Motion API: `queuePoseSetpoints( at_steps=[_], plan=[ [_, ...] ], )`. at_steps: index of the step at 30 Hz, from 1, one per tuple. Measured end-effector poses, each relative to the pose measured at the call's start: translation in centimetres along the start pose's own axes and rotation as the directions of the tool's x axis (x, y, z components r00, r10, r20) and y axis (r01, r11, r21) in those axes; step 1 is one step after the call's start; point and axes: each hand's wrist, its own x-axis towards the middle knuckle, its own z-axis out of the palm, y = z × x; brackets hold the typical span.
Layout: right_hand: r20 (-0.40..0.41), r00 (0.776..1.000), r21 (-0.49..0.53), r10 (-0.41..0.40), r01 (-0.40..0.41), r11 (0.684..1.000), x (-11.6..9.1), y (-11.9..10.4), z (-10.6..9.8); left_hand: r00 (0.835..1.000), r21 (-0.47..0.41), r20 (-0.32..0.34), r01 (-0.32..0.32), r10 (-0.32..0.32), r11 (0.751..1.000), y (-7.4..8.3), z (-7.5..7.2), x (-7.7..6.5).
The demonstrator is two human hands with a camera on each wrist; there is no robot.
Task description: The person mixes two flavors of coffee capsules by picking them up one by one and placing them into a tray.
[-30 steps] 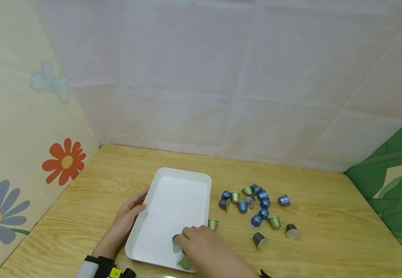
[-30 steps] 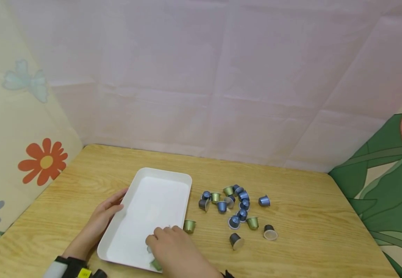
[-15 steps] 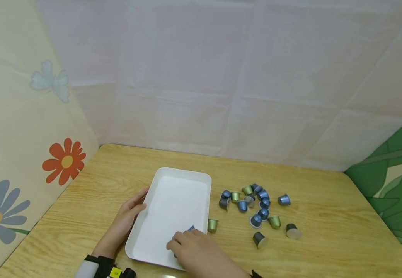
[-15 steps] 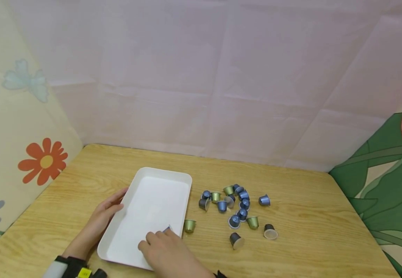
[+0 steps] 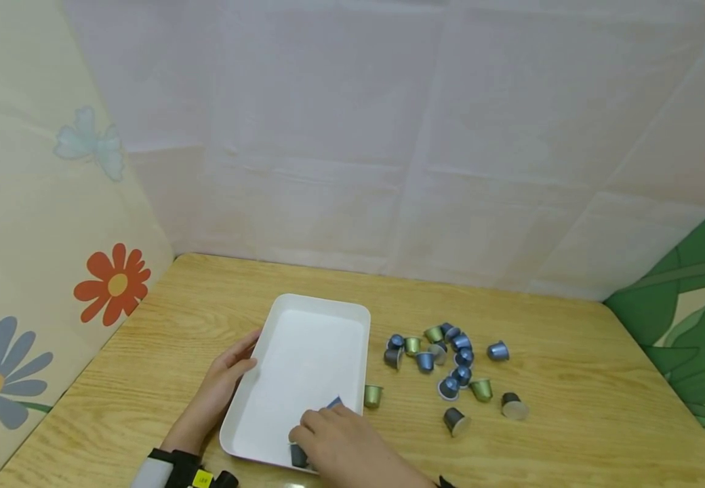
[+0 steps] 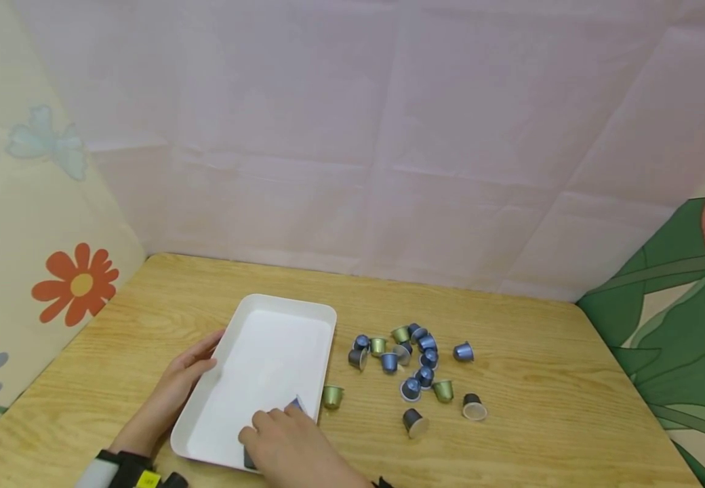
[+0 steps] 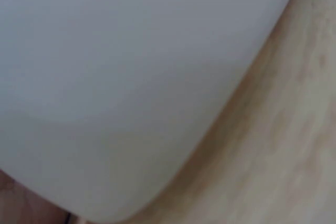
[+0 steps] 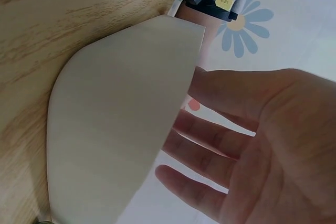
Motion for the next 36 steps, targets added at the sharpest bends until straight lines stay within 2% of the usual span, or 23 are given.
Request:
queuePoseSetpoints(
  at_steps=[6,13,18,23,27,33,36],
  plan=[
    [-0.028,0.999,-0.004,-0.023,0.022,1.0,-0.1,0.0,0.0,1.0,0.005,-0.001,0.005,-0.005,1.0,0.0,-0.1,-0.1],
    [-0.016,1.0,-0.002,0.01,-0.01,1.0,-0.1,0.0,-0.7,1.0,0.016,-0.008,0.007,-0.007,1.0,-0.1,-0.1,0.0],
    [0.025,0.994,0.064,0.105,-0.106,0.992,-0.4,0.5,-1.5,0.999,0.037,-0.02,0.025,-0.025,0.999,-0.1,-0.1,0.2],
    [0.06,0.974,0.065,0.216,-0.22,0.973,-0.9,1.4,-2.4,0.999,0.038,-0.022,0.035,-0.034,0.999,-0.1,-0.1,0.2],
    [0.048,0.958,0.053,0.282,-0.284,0.957,-1.3,2.4,-3.1,0.999,0.039,-0.028,0.032,-0.031,0.999,-0.1,-0.1,0.2],
    [0.014,0.947,0.081,0.321,-0.321,0.944,-2.2,3.8,-3.8,0.999,0.019,-0.026,0.03,-0.029,0.999,-0.2,0.0,0.2],
    [0.006,0.934,0.096,0.356,-0.355,0.93,-2.6,4.1,-3.9,0.999,0.02,-0.015,0.029,-0.029,0.999,-0.2,0.0,0.2]
  ],
)
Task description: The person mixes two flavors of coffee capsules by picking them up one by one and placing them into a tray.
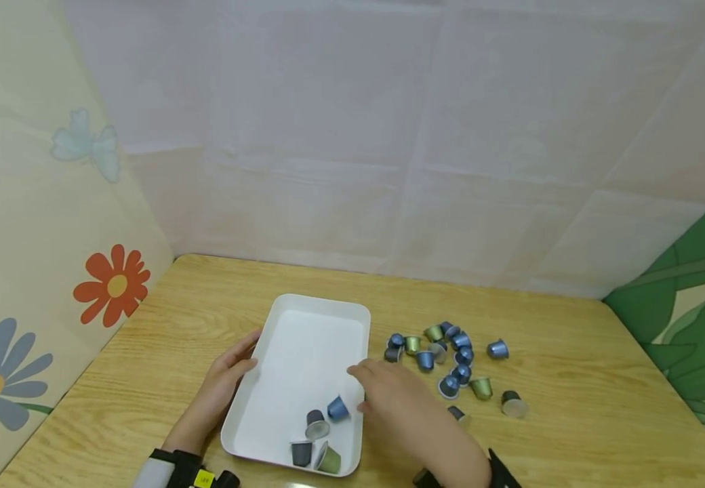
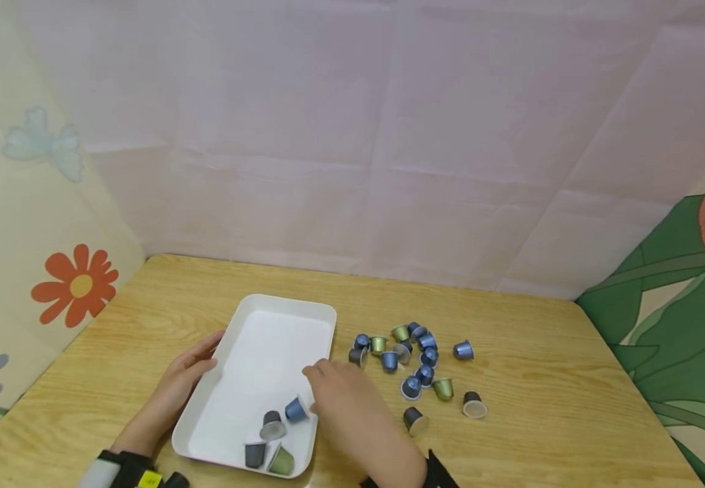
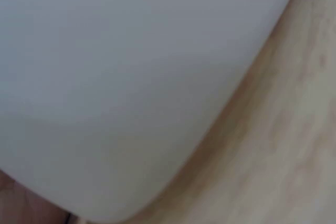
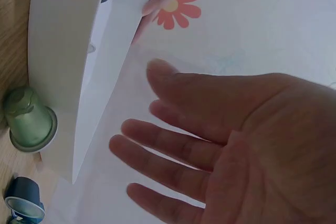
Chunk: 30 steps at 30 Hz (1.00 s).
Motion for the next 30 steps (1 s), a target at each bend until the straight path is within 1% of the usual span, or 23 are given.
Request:
queuePoseSetpoints(
  at_steps=[4,7,16,24,28,30],
  plan=[
    [0.006,0.999,0.024,0.052,-0.052,0.998,-0.1,0.5,0.0,1.0,0.012,0.001,-0.002,0.002,1.0,0.0,0.0,0.0],
    [0.009,0.998,0.036,0.065,-0.065,0.997,-0.2,0.9,0.0,1.0,0.019,-0.005,0.002,-0.002,1.0,0.0,0.0,0.1],
    [0.005,0.998,0.056,0.069,-0.07,0.996,-0.4,1.8,0.3,1.0,0.014,-0.009,0.003,-0.003,1.0,0.0,0.0,0.0],
    [-0.014,0.998,0.056,0.054,-0.053,0.997,-0.3,2.4,0.9,1.0,0.021,-0.016,-0.002,0.002,1.0,0.0,0.1,-0.1],
    [0.004,0.996,0.058,0.09,-0.09,0.994,-0.1,2.5,1.3,1.0,0.008,-0.001,-0.013,0.013,1.0,0.0,0.0,-0.1],
    [0.032,0.992,0.06,0.122,-0.123,0.991,0.1,2.5,1.6,1.0,0.006,0.004,-0.02,0.02,1.0,0.1,0.0,-0.1]
  ],
)
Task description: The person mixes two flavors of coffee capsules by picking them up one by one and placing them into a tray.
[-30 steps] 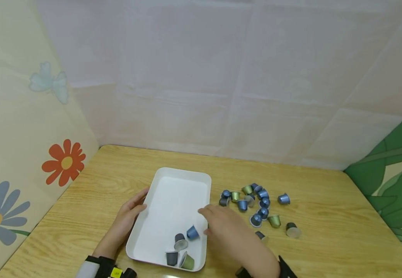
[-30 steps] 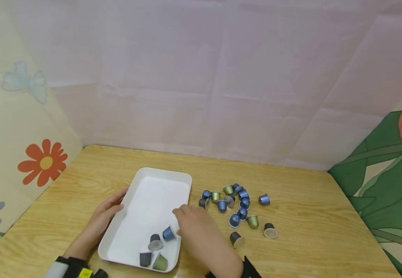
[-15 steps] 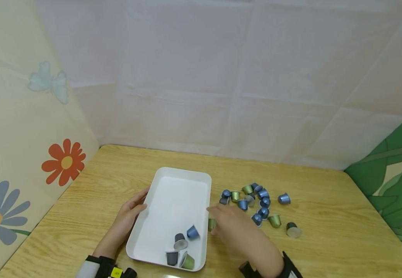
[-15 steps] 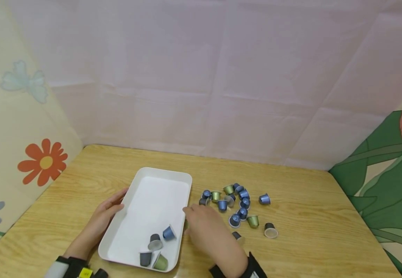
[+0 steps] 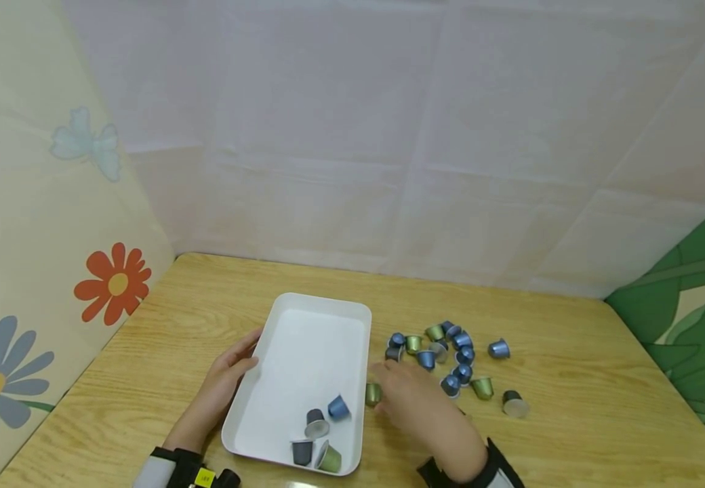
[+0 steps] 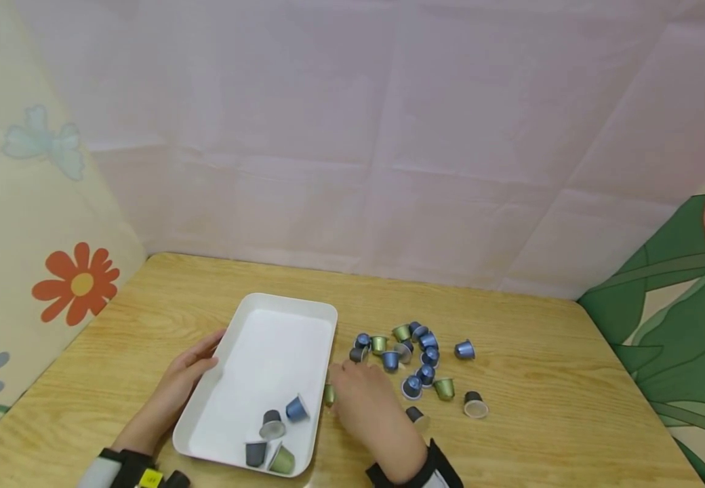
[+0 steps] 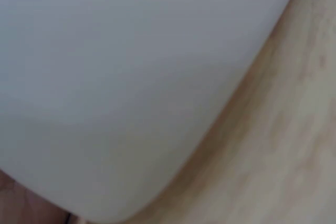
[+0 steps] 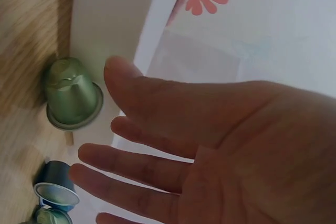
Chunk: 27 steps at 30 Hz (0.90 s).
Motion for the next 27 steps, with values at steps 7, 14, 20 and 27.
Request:
queuePoseSetpoints(
  at_steps=[7,14,20,27],
  plan=[
    [0.076,0.995,-0.026,0.068,-0.066,0.997,0.6,-0.1,0.7,1.0,0.009,-0.007,0.01,-0.01,1.0,0.0,0.0,0.0],
    [0.106,0.989,0.006,0.098,-0.099,0.995,0.8,0.1,1.3,1.0,0.016,-0.001,0.004,-0.004,1.0,0.0,0.0,0.0],
    [0.134,0.983,-0.009,0.127,-0.127,0.992,1.1,0.2,1.7,1.0,0.002,0.0,-0.001,0.001,1.0,0.0,0.0,0.0],
    [0.113,0.984,-0.062,0.141,-0.134,0.989,1.2,0.2,2.1,1.0,0.006,-0.002,0.0,0.0,1.0,0.0,0.1,0.0]
  ],
)
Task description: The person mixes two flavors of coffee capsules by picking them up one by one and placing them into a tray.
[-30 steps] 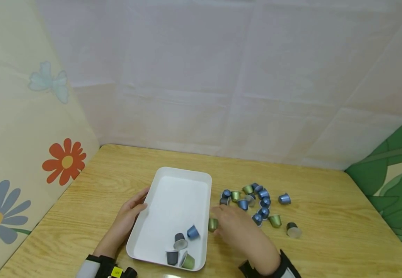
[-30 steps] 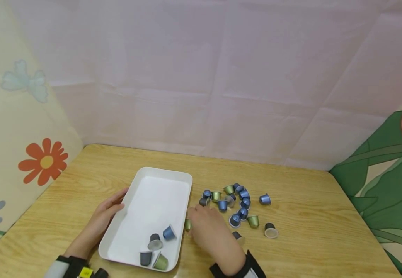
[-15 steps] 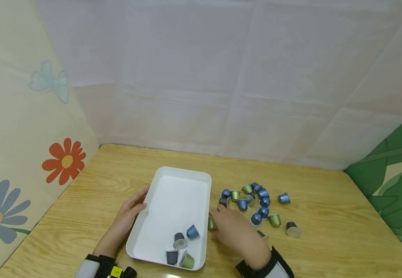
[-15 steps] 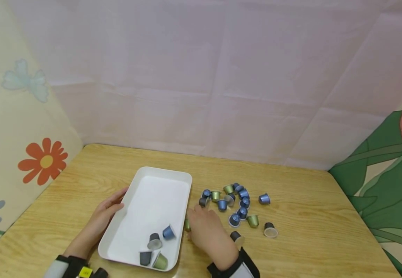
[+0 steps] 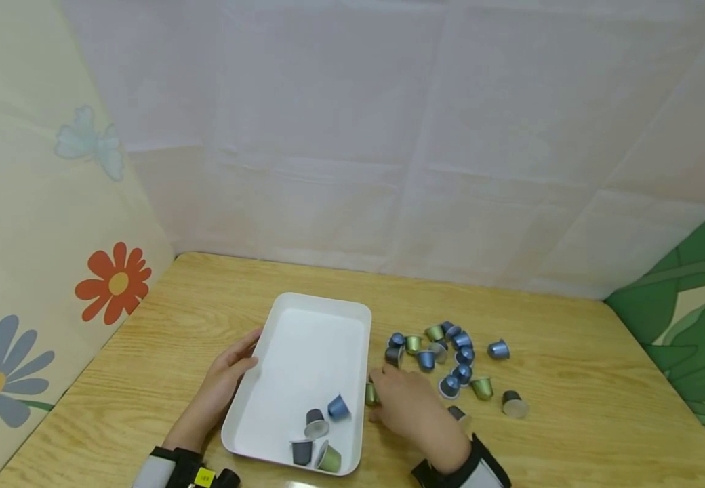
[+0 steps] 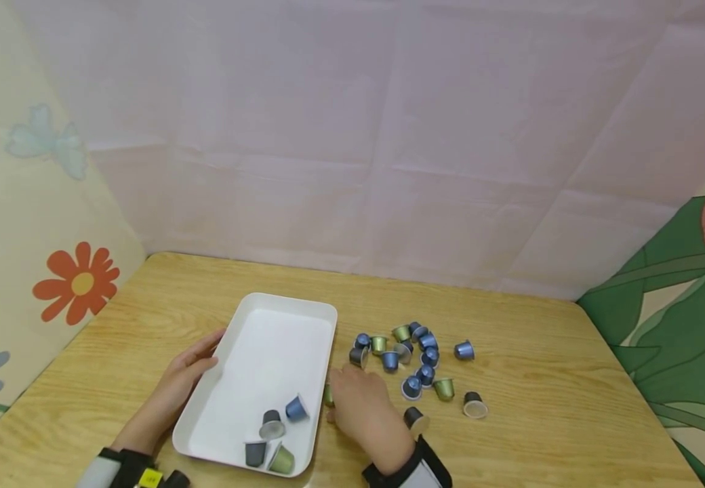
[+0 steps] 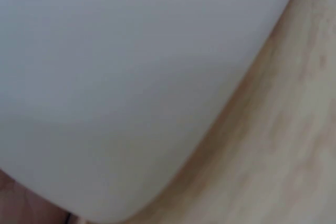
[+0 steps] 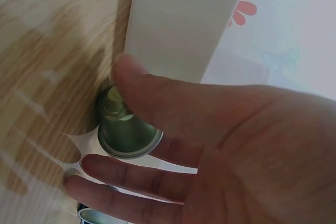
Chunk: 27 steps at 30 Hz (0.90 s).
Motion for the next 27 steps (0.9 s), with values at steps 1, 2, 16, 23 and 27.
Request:
queuePoseSetpoints(
  at_steps=[1,2,16,23,27],
  plan=[
    [-0.009,1.0,-0.006,-0.005,0.005,1.0,0.0,0.0,0.1,1.0,0.002,0.003,-0.004,0.004,1.0,0.0,0.0,0.0],
    [-0.02,1.0,-0.016,-0.011,0.011,1.0,0.0,0.0,0.2,1.0,0.002,0.002,-0.006,0.006,1.0,0.0,0.0,0.0],
    [-0.069,0.997,-0.02,-0.04,0.039,0.999,0.0,-0.4,0.3,1.0,-0.018,0.015,0.01,-0.01,1.0,0.2,0.0,-0.2],
    [-0.039,0.999,-0.05,0.0,-0.002,0.999,-0.1,-0.3,-0.2,1.0,-0.012,0.012,0.008,-0.008,1.0,0.3,0.0,-0.2],
    [-0.038,0.999,-0.011,0.007,-0.007,1.0,-0.3,-0.1,-0.6,1.0,-0.012,0.001,0.003,-0.003,1.0,0.2,-0.1,-0.1]
  ],
)
